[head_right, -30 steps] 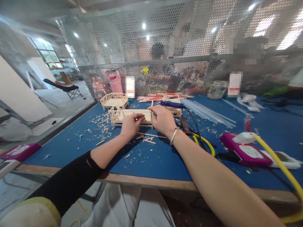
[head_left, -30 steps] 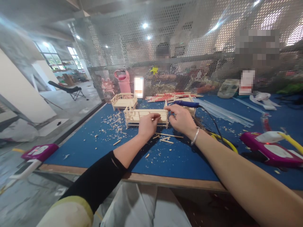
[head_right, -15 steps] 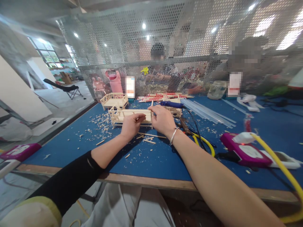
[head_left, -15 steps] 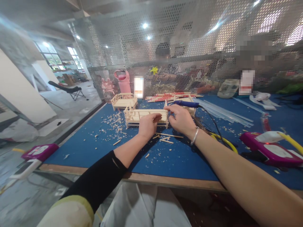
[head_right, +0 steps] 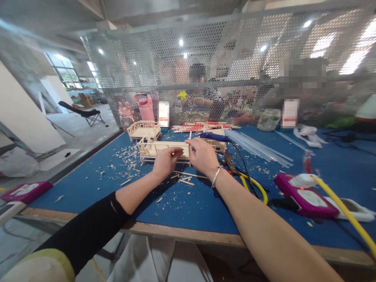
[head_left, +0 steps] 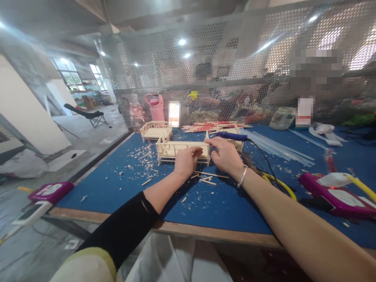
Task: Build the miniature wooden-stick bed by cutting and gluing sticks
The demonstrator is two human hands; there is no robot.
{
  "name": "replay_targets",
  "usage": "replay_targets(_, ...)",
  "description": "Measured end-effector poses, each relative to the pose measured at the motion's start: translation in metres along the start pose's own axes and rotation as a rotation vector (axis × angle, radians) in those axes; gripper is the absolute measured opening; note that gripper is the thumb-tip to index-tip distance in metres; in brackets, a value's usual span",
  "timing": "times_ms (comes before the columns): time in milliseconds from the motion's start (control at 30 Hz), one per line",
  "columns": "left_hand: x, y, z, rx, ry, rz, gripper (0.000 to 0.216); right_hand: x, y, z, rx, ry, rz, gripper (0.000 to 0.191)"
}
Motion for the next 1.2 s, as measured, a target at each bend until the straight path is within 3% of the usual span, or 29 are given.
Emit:
replay_targets(733, 0.0046, -0.0004, -0.0002, -0.045, 0.085, 0.068, 0.015, 0.0022, 0.0016, 0.0005, -0.009, 0.004, -0.022, 0.042)
replay_targets(1200, 0.0063, 0.0045, -0.0046, -0.039, -0.007, -0.033, 0.016, 0.0023, 0.003, 0.0003, -0.008, -0.003, -0.047, 0.043)
Point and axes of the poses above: each hand's wrist, its own z-axis away from the middle knuckle, its own y-axis out of the back of the hand, x = y × z, the point moved 1 cm from there along -z, towards the middle knuckle, and after that the axes turned 10 degrees about y, right-handed, at the moved point
